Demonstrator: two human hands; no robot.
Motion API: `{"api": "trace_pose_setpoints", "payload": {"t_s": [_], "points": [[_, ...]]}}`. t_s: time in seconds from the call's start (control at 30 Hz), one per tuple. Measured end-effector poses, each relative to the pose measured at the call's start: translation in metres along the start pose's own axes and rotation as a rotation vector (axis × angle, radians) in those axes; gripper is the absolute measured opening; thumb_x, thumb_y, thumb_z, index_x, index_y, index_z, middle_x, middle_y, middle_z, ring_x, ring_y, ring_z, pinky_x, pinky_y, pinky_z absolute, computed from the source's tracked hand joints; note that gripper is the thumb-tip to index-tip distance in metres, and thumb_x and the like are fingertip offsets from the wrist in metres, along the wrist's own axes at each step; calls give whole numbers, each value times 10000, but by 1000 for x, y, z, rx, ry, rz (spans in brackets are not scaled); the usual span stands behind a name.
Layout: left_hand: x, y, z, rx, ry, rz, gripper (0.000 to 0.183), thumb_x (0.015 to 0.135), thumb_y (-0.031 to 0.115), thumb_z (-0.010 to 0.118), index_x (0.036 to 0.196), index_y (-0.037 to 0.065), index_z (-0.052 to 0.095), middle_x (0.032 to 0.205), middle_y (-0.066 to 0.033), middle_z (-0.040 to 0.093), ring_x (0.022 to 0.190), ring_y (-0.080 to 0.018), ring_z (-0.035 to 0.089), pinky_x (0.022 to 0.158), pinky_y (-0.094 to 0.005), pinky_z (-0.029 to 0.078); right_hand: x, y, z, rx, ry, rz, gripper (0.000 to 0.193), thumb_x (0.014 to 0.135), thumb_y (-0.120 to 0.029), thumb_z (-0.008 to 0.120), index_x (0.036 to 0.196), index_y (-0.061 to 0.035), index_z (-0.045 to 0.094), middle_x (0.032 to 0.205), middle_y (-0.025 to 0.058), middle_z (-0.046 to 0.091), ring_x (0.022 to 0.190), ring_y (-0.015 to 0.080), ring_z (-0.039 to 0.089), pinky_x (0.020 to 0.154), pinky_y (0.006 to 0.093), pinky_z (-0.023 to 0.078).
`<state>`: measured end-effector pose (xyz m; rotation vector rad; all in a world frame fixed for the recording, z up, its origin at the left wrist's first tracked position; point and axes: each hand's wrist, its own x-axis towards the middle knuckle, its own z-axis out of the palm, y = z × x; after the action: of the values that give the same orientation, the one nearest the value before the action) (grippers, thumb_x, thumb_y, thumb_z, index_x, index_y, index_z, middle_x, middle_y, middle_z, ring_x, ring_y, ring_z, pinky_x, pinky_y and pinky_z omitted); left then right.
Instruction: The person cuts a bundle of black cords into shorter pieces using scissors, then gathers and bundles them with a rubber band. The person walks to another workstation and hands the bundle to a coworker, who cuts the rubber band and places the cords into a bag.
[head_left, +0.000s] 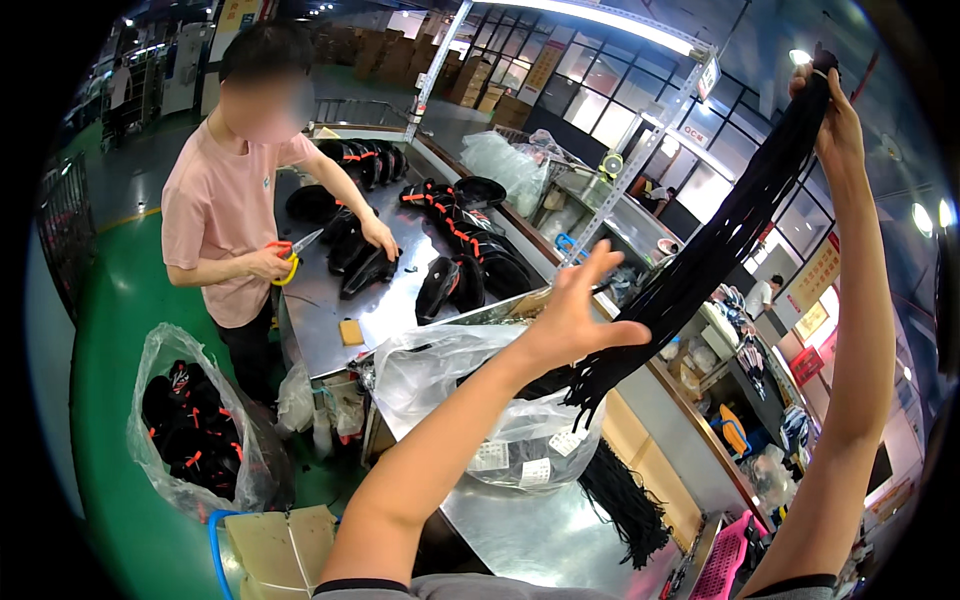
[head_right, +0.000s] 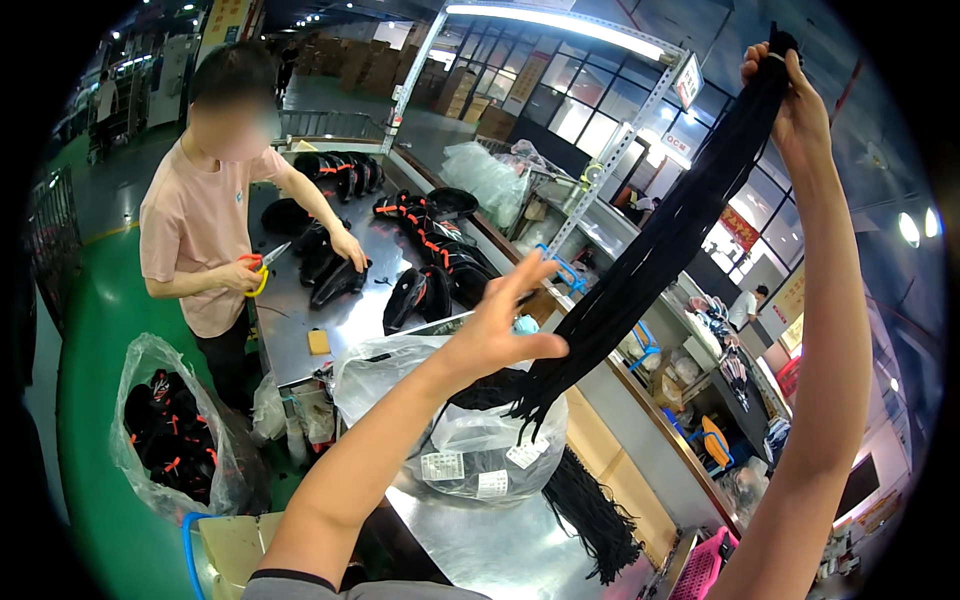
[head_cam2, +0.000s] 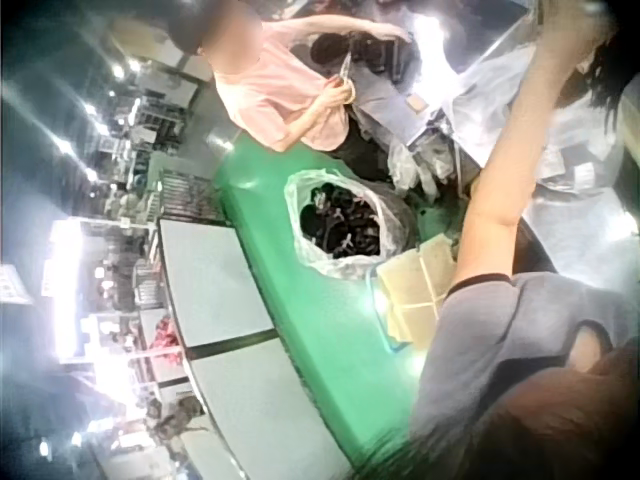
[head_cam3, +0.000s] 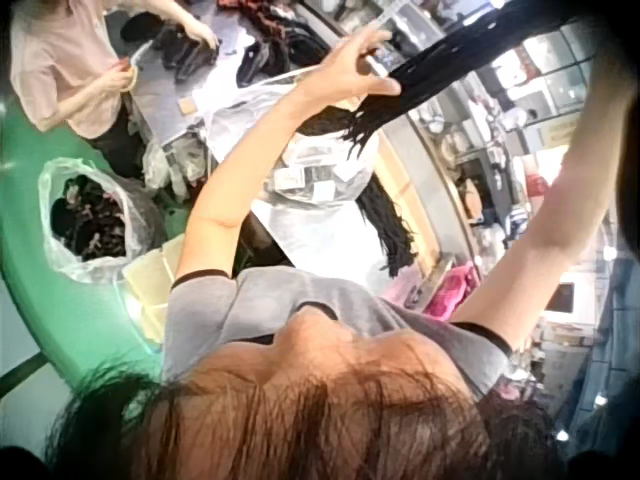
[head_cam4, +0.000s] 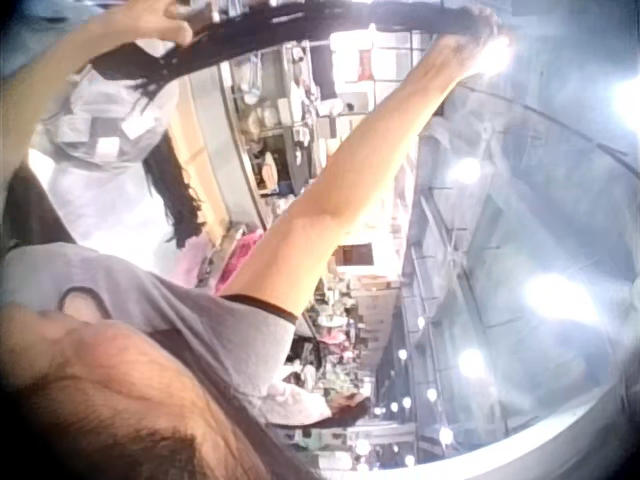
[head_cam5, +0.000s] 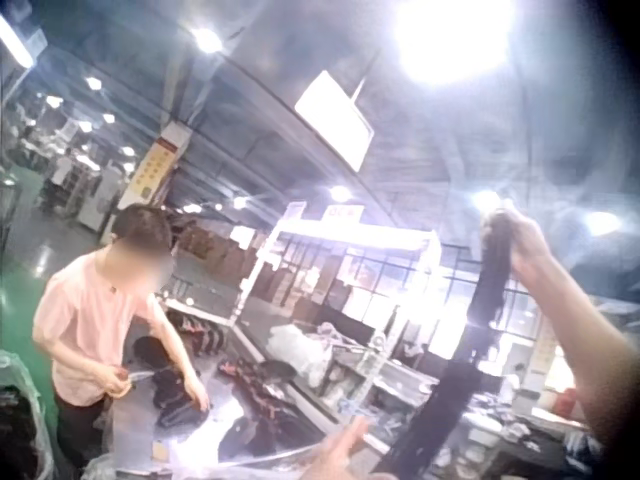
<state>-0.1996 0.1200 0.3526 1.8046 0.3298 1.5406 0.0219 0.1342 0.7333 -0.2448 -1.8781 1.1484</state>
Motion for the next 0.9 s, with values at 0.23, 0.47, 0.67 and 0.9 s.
{"api": "trace_pose_setpoints", "payload": {"t_s": [0.23,0.47,0.67,0.9], "points": [[11,-35,41,122,-261,-171,642,697,389,745,1166,25,499,963,-87,587,966,-188,508,814,-314,415,17,1,7,-70,22,-26,356,933,-237,499,1095,78,465,1032,194,538,897,272,557,840,341,498],[-50,-51,30,-486,-261,-421,168,850,198,622,938,62,577,757,34,542,727,-48,496,680,-205,393,14,-1,-34,-152,101,5,374,930,-224,507,1117,97,459,1079,212,538,934,278,558,868,343,488],[-67,-63,13,-704,-405,-528,218,853,231,632,946,40,586,731,31,533,703,-49,492,669,-199,390,26,2,-46,-126,4,75,404,934,-221,497,1156,111,441,1121,218,525,997,298,549,920,360,469],[-67,-79,10,-1072,-609,-385,189,891,211,564,875,23,565,683,-25,528,773,-151,523,762,-279,409,35,12,-19,-258,548,-46,393,932,-221,497,1141,109,453,1093,200,536,1013,280,549,927,355,463]]}}
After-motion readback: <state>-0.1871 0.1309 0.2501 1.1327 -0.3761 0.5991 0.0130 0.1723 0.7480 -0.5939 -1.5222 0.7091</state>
